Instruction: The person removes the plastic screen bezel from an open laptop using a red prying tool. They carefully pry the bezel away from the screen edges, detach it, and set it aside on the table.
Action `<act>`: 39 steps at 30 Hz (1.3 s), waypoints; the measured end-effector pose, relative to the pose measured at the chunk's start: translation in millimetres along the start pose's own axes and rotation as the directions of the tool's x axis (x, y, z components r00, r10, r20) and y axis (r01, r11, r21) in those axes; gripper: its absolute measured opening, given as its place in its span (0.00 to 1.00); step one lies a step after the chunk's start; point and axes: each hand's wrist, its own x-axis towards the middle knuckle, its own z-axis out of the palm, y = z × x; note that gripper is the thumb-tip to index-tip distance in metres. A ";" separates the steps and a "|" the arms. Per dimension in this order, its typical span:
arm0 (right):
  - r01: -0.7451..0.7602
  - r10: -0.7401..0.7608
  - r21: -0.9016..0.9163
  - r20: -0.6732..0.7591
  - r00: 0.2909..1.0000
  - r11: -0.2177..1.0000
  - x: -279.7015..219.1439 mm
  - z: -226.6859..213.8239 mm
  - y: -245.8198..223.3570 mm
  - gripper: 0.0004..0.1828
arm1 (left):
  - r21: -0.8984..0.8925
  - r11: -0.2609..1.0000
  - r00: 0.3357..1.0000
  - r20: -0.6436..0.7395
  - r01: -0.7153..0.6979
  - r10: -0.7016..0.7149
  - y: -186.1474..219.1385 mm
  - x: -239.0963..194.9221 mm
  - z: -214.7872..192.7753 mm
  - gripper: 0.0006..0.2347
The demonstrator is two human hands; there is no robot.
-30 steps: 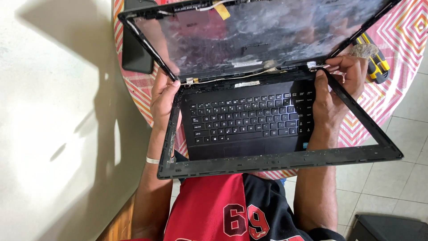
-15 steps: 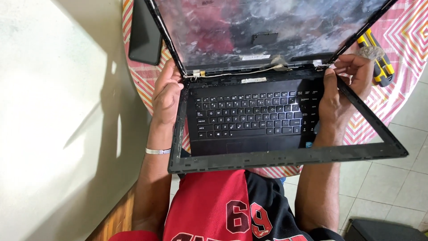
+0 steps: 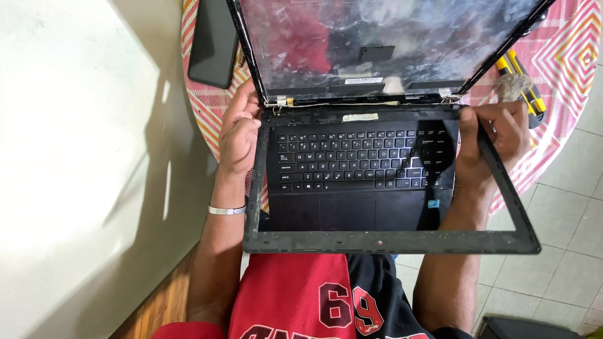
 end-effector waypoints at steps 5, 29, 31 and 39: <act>0.023 -0.024 -0.015 -0.058 0.998 1.000 -9.2 -6.1 -18.4 0.26 | 0.205 0.978 0.999 -0.023 -0.034 0.040 13.2 0.0 4.1 0.25; -0.347 0.354 0.070 -0.173 0.919 0.935 -20.3 -30.1 -24.5 0.34 | 0.539 0.836 0.994 0.082 -0.104 0.071 39.6 -12.7 3.3 0.21; -0.371 0.376 0.063 -0.192 0.906 0.926 -29.6 -41.6 -17.3 0.40 | 0.590 0.804 0.997 0.050 -0.076 0.057 33.2 -9.4 -2.4 0.22; -0.576 0.766 0.510 -0.349 0.540 0.639 -43.4 -73.2 3.9 0.39 | 0.600 0.788 0.991 0.075 -0.137 0.115 33.6 -4.4 14.8 0.18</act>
